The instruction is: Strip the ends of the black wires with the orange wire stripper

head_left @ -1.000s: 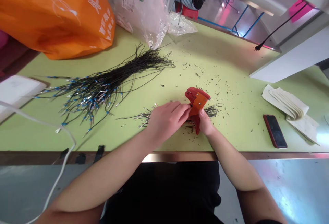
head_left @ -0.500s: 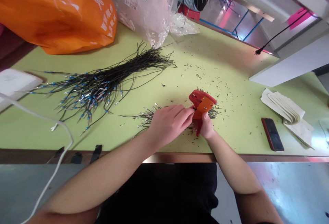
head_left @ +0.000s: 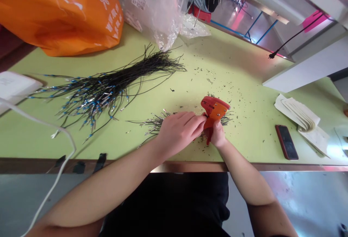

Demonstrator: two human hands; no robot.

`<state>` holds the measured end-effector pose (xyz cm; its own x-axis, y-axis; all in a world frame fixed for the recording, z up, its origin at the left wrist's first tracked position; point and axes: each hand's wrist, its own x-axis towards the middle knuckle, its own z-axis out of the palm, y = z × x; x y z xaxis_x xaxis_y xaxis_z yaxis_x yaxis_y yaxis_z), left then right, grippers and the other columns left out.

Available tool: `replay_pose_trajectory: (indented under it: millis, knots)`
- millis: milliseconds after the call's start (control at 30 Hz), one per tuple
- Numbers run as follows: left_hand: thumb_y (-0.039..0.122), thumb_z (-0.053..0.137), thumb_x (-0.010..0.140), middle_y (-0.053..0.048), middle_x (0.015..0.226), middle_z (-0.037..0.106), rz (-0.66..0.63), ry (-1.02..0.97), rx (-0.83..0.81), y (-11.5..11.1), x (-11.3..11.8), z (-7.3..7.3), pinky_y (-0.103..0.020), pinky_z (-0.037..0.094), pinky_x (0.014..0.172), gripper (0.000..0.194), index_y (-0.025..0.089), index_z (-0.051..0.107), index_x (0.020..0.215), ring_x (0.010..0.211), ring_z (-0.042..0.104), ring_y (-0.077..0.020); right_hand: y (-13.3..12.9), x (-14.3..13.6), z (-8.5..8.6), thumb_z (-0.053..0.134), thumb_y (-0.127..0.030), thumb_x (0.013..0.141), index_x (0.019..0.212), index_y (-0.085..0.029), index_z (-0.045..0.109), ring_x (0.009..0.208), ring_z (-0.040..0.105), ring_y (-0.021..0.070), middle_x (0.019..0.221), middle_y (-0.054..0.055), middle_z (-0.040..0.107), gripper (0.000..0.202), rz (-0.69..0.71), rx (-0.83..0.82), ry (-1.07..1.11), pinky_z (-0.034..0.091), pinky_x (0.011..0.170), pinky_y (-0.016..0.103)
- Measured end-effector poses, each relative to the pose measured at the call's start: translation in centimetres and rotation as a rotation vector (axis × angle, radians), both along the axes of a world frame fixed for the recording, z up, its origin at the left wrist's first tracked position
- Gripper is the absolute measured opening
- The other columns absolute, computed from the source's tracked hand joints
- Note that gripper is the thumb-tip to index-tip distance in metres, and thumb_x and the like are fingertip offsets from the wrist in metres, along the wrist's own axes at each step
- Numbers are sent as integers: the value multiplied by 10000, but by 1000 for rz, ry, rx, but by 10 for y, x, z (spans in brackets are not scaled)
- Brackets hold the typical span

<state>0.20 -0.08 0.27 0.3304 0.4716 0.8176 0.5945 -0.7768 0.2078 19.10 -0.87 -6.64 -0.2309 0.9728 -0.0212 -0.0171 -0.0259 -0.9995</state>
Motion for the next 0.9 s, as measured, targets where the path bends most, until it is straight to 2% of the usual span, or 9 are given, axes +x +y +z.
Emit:
replay_pose_trajectory:
  millis: [133,300,600,767,900]
  knots:
    - [112,621,983,43,683,632,-13,-6,-14,0,0,-2,-246,440,560,80,191,623,975,586,585,-113,-1,-2,7,465,-946,788,969,-247,690,716,715,317,708,83,665,756,15,-68,162,639,568,484]
    - [107,630,972,41,687,638,-16,-13,-17,0,0,-3,-248,439,556,85,192,621,976,587,590,-114,-1,-4,13,521,-932,776,915,-251,676,701,715,311,634,65,629,713,38,-62,170,643,577,474]
    - [103,615,973,46,663,624,-17,-26,-40,1,0,-3,-248,424,550,96,197,629,959,570,571,-112,1,-4,18,481,-977,739,770,-262,650,713,717,315,591,72,613,736,75,-80,90,650,608,481]
    - [106,621,976,42,667,628,-8,-17,-31,2,0,-4,-253,423,554,85,190,630,961,575,576,-115,2,-4,23,446,-961,783,807,-249,702,700,711,312,638,97,663,757,148,-60,101,653,628,499]
    - [117,606,988,45,668,629,-1,-10,-17,1,0,-2,-249,431,559,85,196,625,963,573,580,-112,1,-5,23,474,-948,784,730,-255,665,747,721,328,608,92,628,721,134,-66,117,664,653,512]
